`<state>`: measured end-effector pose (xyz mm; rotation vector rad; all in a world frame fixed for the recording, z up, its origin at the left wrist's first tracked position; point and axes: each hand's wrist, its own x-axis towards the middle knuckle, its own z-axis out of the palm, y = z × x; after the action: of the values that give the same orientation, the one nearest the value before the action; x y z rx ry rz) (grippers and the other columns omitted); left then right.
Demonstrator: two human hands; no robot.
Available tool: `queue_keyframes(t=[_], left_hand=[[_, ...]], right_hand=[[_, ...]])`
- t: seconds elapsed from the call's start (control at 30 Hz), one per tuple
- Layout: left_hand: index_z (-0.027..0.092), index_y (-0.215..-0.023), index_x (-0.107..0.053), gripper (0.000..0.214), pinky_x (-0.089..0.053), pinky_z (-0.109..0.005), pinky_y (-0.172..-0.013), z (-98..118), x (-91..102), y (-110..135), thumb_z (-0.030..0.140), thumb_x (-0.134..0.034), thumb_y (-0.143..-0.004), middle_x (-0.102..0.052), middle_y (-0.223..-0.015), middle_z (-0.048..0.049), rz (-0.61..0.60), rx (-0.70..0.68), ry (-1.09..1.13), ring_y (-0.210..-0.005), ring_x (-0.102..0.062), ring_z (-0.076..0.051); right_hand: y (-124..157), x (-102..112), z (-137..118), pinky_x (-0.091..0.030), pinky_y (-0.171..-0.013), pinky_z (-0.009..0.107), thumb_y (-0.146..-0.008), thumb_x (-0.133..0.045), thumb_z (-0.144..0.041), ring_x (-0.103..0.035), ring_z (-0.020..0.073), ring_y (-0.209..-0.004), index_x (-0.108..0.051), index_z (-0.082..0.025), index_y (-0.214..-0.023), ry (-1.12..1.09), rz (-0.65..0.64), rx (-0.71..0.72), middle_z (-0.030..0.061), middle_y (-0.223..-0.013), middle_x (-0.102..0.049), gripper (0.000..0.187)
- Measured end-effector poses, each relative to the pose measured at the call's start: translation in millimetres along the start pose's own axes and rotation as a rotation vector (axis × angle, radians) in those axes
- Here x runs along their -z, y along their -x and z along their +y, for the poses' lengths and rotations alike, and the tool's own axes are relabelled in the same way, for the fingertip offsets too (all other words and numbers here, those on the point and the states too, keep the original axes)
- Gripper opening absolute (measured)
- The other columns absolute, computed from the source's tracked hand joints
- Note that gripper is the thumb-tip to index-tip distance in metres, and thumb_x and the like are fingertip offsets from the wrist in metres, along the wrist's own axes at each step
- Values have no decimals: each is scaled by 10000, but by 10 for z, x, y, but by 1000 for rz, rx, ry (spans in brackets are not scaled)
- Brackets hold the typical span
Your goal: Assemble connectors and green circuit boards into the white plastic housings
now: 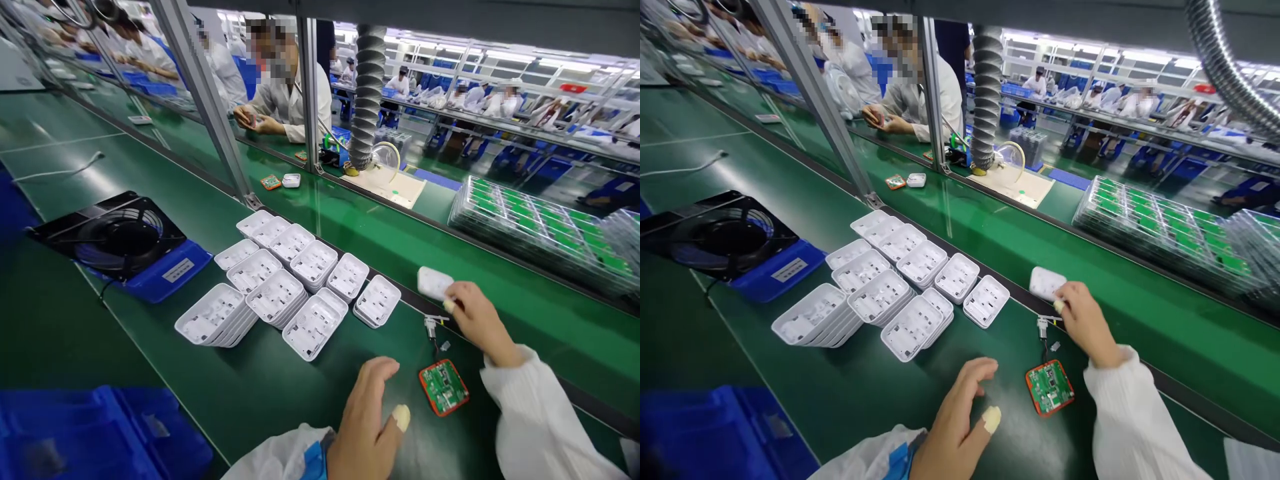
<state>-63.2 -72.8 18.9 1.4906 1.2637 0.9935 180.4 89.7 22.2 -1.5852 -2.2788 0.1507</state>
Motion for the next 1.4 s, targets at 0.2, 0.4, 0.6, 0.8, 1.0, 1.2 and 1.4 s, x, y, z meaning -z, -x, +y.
queue_keyframes(t=[0.2, 0.4, 0.6, 0.8, 1.0, 1.2, 1.4], left_hand=[[221, -1184, -470, 385, -311, -445, -984, 33, 10, 12, 154, -414, -809, -431, -1286, -99, 25, -283, -313, -1192, -369, -268], [190, -1063, -516, 308, -328, -440, -920, 167, -86, 71, 109, -411, -785, -519, -1123, -100, -113, -392, -515, -1058, -447, -257], [161, -1095, -480, 335, -261, -467, -985, 115, -382, 68, 245, -540, -776, -516, -1124, -110, -324, -557, -792, -1134, -397, -287], [182, -1160, -432, 405, -224, -456, -1019, -16, -365, 76, 307, -538, -790, -501, -1135, -84, -361, -566, -941, -1108, -415, -252], [189, -1050, -483, 275, -210, -448, -1023, 45, -233, -3, 166, -485, -777, -485, -1124, -78, -201, -470, -929, -1115, -397, -241], [195, -996, -507, 217, -341, -399, -839, 145, -244, -213, 143, -444, -795, -513, -971, -72, -153, -417, -920, -953, -445, -227], [169, -868, -518, 103, -348, -389, -754, 112, -584, -507, 188, -428, -822, -520, -918, -84, -187, -370, -964, -900, -455, -239]], right_hand=[[748, 66, -663, -427, -859, 340, -842, -376, -208, -502, 183, -991, -483, -258, -1095, -193, -237, 141, 80, -1207, -437, 279], [995, -147, -385, -428, -776, 378, -847, -361, -258, -524, 210, -853, -516, -211, -919, -39, -41, -158, 67, -900, -550, 177], [1562, -114, -571, -437, -693, 317, -880, -318, -258, -542, 169, -760, -518, -221, -903, -100, -148, -166, 37, -854, -572, 204], [1351, -189, -317, -410, -818, 357, -835, -384, -195, -483, 221, -967, -491, -183, -1140, 54, 178, -186, 99, -1061, -527, 324], [1077, -318, -296, -416, -747, 333, -824, -369, -160, -511, 199, -827, -556, -176, -893, -8, 194, -133, 77, -877, -556, 199], [1611, 52, -627, -414, -754, 301, -863, -377, -234, -529, 174, -852, -519, -203, -965, -130, 415, -192, 52, -918, -562, 177], [2123, 42, -601, -425, -738, 293, -863, -436, -288, -558, 170, -837, -535, -214, -867, -124, 419, -208, 39, -887, -599, 124]])
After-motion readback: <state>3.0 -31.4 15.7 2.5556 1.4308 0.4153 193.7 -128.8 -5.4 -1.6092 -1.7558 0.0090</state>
